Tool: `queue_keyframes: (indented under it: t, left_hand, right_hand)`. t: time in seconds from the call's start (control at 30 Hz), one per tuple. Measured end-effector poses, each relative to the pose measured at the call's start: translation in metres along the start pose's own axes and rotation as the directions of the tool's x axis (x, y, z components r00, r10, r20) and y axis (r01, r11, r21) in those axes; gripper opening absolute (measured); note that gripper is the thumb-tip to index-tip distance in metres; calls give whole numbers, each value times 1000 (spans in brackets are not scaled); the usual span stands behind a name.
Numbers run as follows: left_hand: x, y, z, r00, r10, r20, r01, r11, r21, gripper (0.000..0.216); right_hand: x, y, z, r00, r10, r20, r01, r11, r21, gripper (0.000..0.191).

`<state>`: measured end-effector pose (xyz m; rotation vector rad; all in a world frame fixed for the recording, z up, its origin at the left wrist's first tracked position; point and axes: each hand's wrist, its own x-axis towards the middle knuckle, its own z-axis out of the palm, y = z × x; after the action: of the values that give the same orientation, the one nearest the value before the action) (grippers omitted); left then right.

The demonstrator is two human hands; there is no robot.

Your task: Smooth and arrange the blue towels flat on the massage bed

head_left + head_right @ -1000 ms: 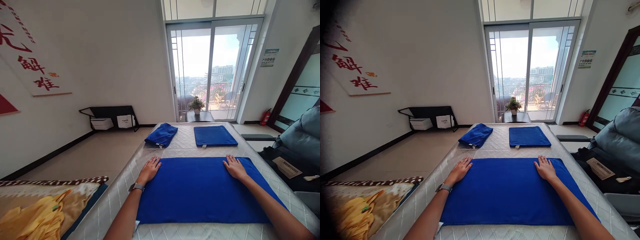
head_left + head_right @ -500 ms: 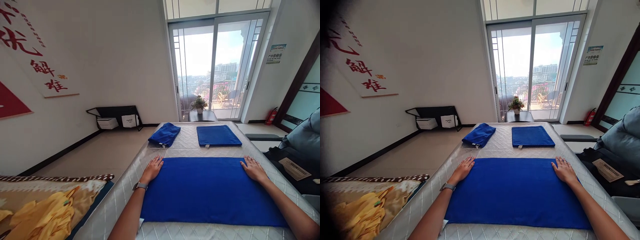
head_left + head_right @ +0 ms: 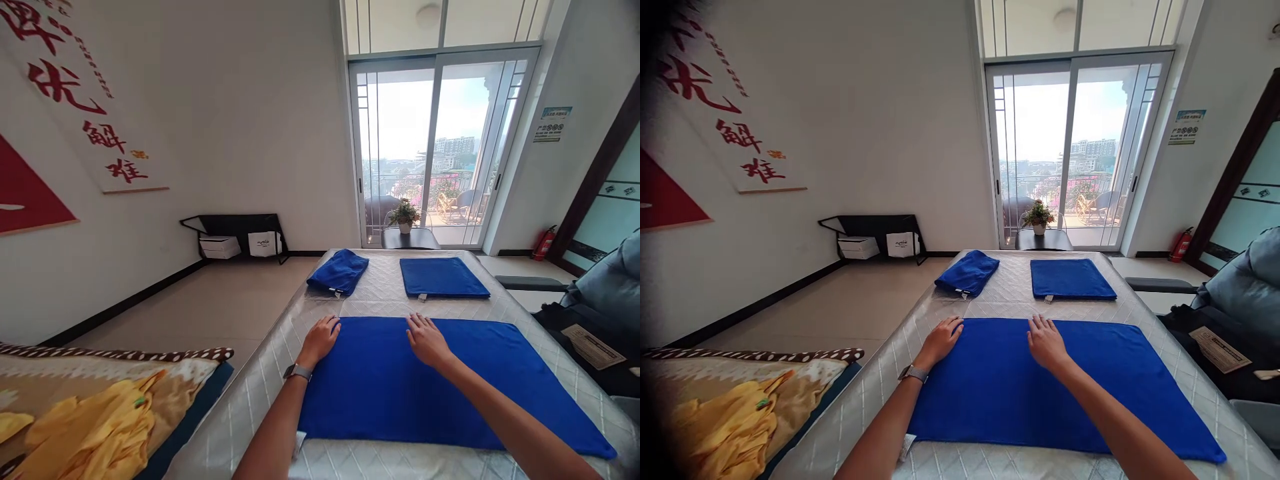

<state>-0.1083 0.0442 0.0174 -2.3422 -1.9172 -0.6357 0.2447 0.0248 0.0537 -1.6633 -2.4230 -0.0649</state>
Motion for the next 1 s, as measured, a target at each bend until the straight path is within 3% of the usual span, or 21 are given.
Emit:
queue_keyframes:
  t: [0.1,0.17,0.23,0.33,0.5,0.7,0.87,1.0]
  left_hand:
    - [-3,3,3,999,22,47,-22,1000,-8,45]
    - [-5,1,5,998,23,61,-24,1000,6,46]
    - [-6,-1,6,997,27,73,-29,999,27,48]
    - [-5,-7,9,994,31,102,-39,997,72,49]
    - [-4,-18,20,993,35,115,-52,988,147,49]
    - [-2,-23,27,995,8,102,-23,990,140,49]
    - [-1,-24,28,992,-17,121,-1,990,143,49]
    - [-1,-26,30,995,-11,102,-5,988,155,49]
  right_hand:
    - [15,-83,10,983,-180,20,174,969,176,60]
    - [23,-120,19,979,-198,52,180,953,243,64]
    - [28,-137,27,978,-182,99,149,949,278,69]
    - [29,-130,34,975,-172,138,125,948,293,73]
    - [7,-53,28,978,-86,191,41,973,228,74]
    - [-43,95,13,966,171,194,-179,984,25,74]
    - [-86,217,6,882,455,122,-447,890,-84,71]
    - [-102,263,10,841,540,44,-536,840,-81,72]
